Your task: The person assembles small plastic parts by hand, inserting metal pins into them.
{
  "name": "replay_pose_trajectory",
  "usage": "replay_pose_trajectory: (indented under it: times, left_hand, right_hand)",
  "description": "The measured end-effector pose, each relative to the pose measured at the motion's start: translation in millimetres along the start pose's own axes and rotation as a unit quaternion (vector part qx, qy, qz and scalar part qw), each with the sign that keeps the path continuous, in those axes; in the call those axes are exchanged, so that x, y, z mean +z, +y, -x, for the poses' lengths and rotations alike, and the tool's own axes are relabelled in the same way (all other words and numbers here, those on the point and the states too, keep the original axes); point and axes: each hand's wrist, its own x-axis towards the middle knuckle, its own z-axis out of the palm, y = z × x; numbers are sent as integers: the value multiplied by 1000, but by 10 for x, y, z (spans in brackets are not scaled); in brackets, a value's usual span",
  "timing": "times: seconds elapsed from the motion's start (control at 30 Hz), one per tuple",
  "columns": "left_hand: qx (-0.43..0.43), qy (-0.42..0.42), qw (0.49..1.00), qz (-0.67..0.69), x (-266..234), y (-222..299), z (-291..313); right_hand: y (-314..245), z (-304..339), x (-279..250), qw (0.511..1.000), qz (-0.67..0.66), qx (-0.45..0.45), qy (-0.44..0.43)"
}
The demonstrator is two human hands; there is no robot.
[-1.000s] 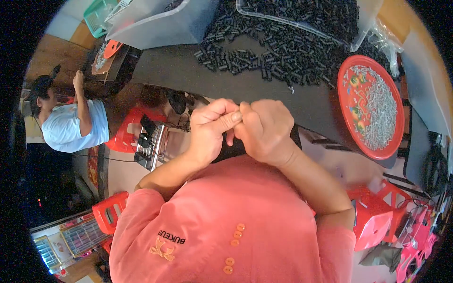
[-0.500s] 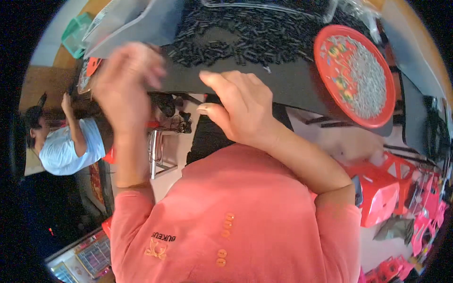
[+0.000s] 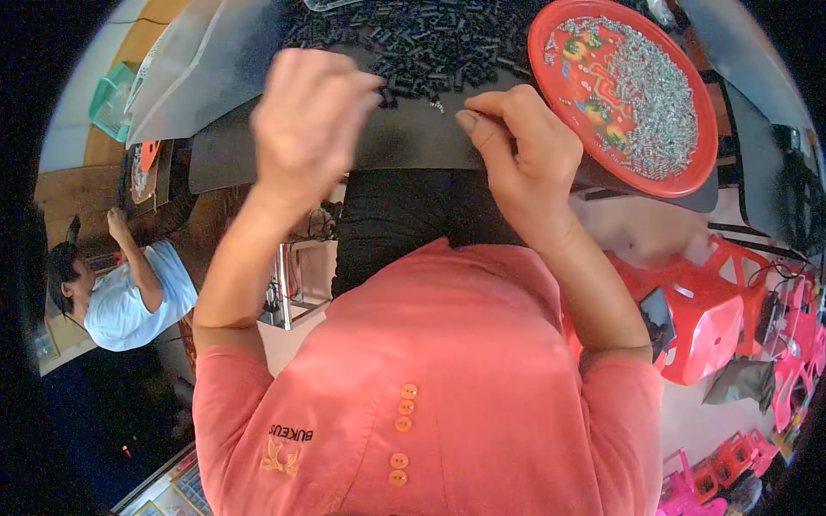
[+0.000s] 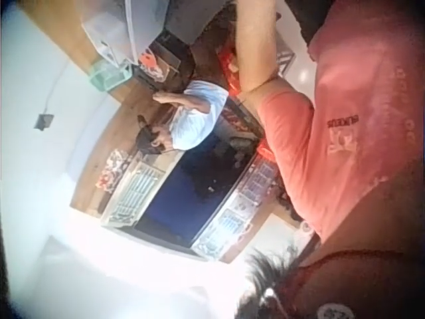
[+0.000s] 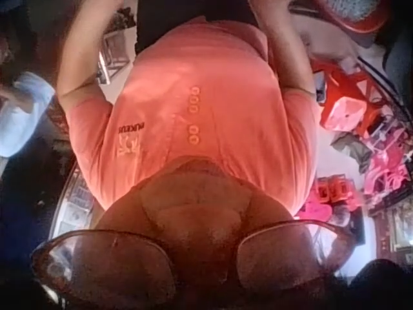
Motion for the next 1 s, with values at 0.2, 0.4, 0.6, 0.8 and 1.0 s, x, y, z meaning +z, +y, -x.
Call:
replay_pose_trajectory:
  times: [0.2, 0.4, 0.6, 0.8, 1.0]
  left_hand:
    - [-4, -102, 994, 35, 454, 149, 45]
    - [21, -81, 996, 22, 596, 131, 72]
    - [-68, -38, 994, 83, 401, 298, 35]
    - [-109, 27, 985, 131, 375, 381, 99]
    - [-137, 59, 978, 145, 340, 401, 138]
  right_hand:
    - [-12, 15, -20, 1000, -7, 13, 8]
    - [23, 14, -11, 1000, -11, 3, 8]
    - [27, -18, -5, 1000, -7, 18, 0]
    - [-43, -124, 123, 998, 46, 19, -49]
    - [-63, -204, 169, 982, -37, 104, -152]
